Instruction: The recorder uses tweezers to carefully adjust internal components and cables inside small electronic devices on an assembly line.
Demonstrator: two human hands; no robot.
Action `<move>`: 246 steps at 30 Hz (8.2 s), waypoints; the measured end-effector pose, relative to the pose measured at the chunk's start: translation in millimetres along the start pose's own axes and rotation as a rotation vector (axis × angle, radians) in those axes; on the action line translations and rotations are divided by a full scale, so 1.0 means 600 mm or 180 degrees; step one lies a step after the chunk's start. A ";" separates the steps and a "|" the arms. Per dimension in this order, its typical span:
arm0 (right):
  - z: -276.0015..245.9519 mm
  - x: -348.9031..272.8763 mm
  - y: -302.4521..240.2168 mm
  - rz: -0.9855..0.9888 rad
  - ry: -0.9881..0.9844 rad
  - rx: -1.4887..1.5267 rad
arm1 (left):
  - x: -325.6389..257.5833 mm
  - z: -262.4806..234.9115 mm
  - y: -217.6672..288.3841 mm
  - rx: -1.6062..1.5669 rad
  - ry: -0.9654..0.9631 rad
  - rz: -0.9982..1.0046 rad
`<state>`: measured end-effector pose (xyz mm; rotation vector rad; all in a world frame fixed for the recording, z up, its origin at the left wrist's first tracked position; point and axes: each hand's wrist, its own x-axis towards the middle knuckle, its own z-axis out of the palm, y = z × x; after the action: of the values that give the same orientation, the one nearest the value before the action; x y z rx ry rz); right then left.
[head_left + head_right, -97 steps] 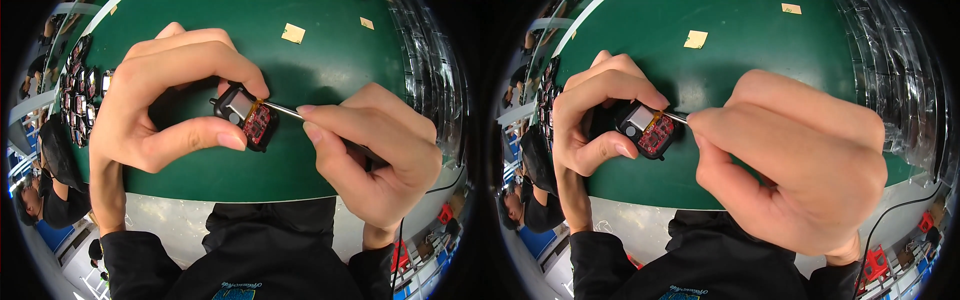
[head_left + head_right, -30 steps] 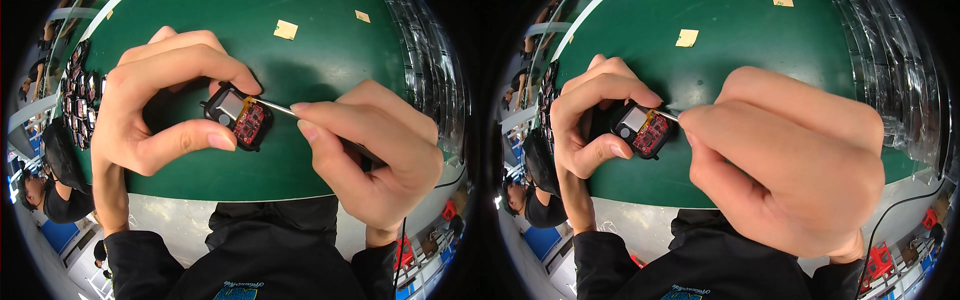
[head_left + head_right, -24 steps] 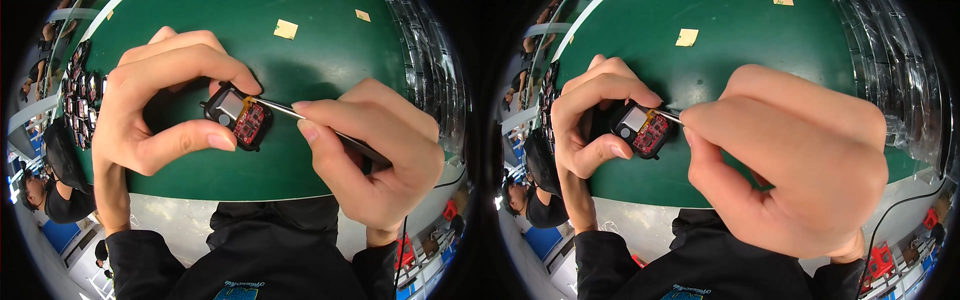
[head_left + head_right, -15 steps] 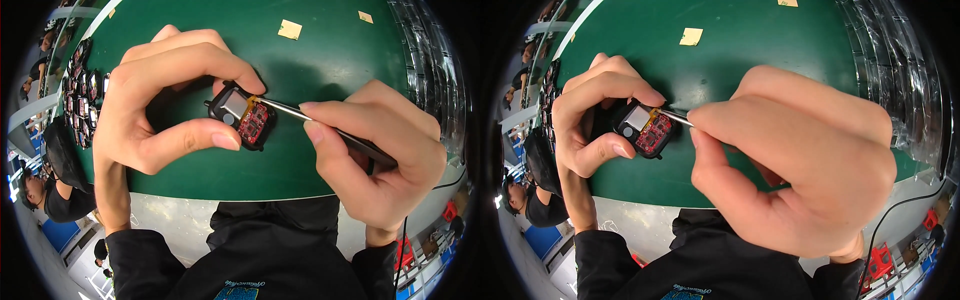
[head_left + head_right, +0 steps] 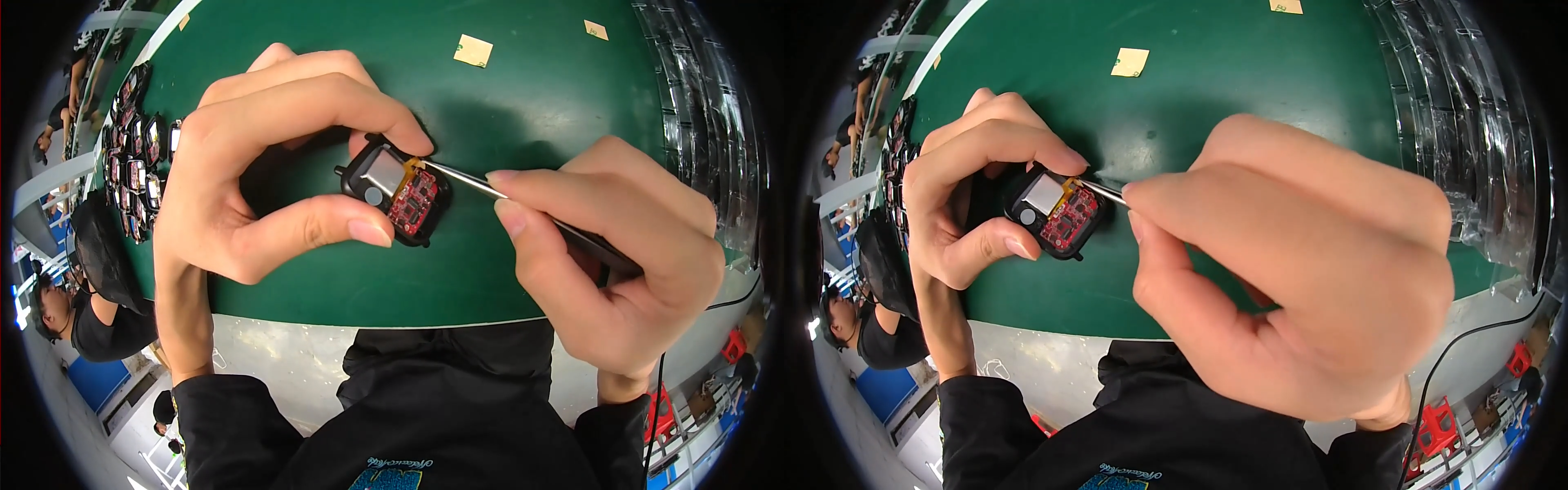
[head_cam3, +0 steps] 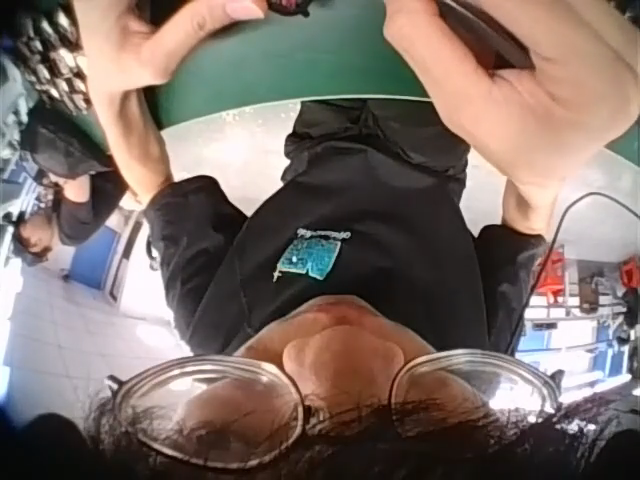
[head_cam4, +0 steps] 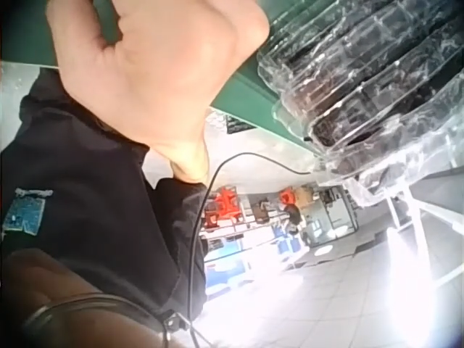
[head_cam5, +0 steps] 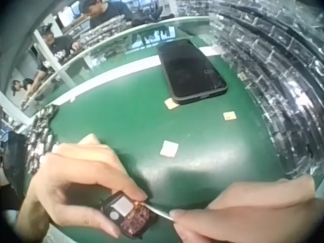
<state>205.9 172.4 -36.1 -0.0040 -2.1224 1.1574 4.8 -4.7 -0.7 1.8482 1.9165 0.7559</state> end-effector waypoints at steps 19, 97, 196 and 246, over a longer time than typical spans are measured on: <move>-0.036 0.010 0.004 0.0235 -0.0858 -0.0214 | -0.001 0.004 -0.003 -0.0036 0.0052 0.0030; 0.019 -0.027 -0.040 0.0429 0.0001 -0.0795 | 0.000 0.030 0.018 0.0237 0.0691 0.0013; -0.001 -0.012 -0.057 0.0955 0.0636 -0.0107 | 0.009 0.025 0.030 0.0083 0.0715 -0.0151; 0.007 -0.022 -0.080 0.0869 0.0950 0.0133 | 0.499 -0.136 -0.276 0.1480 0.0798 -0.0065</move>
<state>228.8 136.4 -9.7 -0.4333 -1.8707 1.2686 -197.0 283.1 -7.5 2.0683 2.4326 0.5922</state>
